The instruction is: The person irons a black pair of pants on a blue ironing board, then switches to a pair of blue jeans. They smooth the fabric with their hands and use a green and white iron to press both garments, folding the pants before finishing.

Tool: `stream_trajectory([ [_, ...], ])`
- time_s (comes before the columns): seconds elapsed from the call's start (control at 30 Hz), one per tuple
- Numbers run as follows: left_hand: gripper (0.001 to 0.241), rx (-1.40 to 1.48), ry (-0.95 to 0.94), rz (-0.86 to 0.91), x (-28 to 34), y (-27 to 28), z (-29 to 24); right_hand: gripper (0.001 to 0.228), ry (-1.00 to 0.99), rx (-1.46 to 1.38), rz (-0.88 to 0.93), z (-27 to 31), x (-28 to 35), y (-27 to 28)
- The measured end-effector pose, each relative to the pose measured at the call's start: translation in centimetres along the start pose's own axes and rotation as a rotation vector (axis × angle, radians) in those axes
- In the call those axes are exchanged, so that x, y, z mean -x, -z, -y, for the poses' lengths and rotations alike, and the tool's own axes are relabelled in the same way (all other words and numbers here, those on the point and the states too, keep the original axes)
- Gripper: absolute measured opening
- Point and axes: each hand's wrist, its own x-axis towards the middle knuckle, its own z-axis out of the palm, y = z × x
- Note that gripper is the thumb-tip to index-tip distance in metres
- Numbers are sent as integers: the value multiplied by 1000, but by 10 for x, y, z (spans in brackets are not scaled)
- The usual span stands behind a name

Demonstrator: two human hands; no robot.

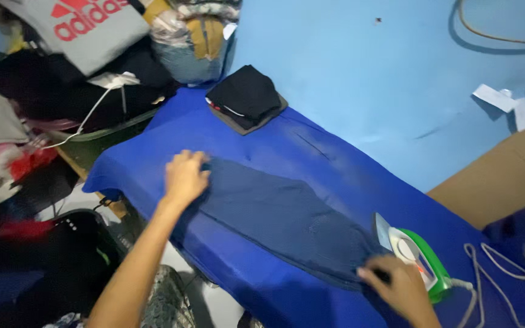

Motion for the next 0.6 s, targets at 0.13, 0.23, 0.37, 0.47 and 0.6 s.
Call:
stream_trajectory([
  [0.13,28,152,-178,149,-31,-64,-91,27,145,-98,-276,37,-44,3],
  [0.23,36,138,-217,269,-49,-121,-156,29,109,44,-271,45,-61,-15],
  [0.37,55,-25,-180,462,-70,-175,-194,39,78,157,-192,35,-52,-36],
  [0.47,59,-62,-107,759,-73,-203,-206,48,119,336,-174,23,-36,-43],
  [0.6,57,9,-122,773,-71,-223,-209,62,14,433,-56,25,-28,-47],
])
